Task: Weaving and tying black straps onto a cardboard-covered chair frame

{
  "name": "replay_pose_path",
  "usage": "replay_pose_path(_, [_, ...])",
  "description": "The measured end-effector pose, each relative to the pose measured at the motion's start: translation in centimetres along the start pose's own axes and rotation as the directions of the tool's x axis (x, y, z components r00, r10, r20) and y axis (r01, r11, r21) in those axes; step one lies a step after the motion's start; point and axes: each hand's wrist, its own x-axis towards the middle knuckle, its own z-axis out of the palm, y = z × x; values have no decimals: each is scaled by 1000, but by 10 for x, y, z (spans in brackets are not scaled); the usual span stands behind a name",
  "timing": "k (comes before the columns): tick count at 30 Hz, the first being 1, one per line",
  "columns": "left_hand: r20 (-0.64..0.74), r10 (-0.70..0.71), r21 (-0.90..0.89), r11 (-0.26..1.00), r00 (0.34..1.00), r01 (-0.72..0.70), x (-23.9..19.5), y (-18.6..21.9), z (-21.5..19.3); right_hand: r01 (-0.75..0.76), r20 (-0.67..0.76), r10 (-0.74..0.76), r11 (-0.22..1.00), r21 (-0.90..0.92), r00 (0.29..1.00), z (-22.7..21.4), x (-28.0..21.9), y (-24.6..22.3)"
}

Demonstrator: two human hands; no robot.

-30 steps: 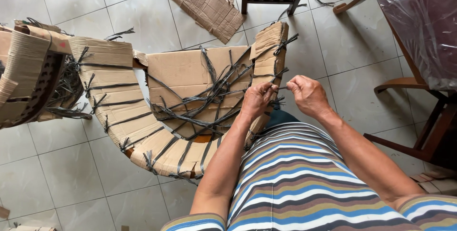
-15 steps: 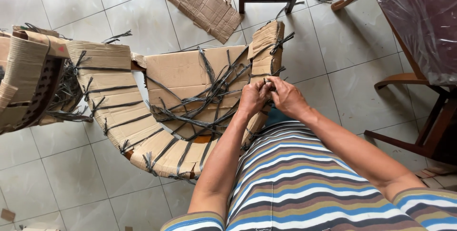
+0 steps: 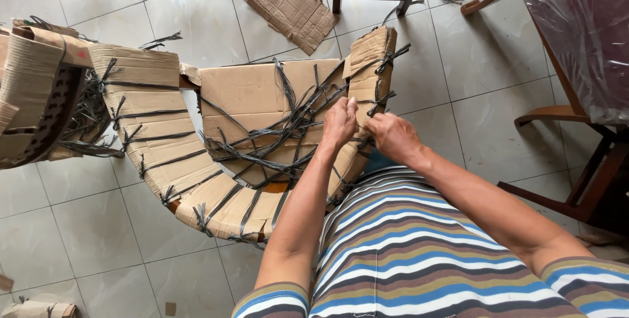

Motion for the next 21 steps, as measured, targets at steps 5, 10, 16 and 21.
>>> replay_pose_path(5, [-160,270,-22,961,949,-277,-40,15,-9,-446,293,347,787,426,891,-53,22,-7])
replay_pose_path(10, [131,225,76,969,965,-237,-61,29,-9,-557,361,429,708,434,828,-49,22,-3])
replay_pose_path(16, [99,266,201,938,959,-281,-30,-25,-5,-506,319,396,728,463,861,-49,12,13])
replay_pose_path(21, [9,126,95,987,992,-127,-16,-64,-7,-627,431,509,755,192,745,-37,-18,41])
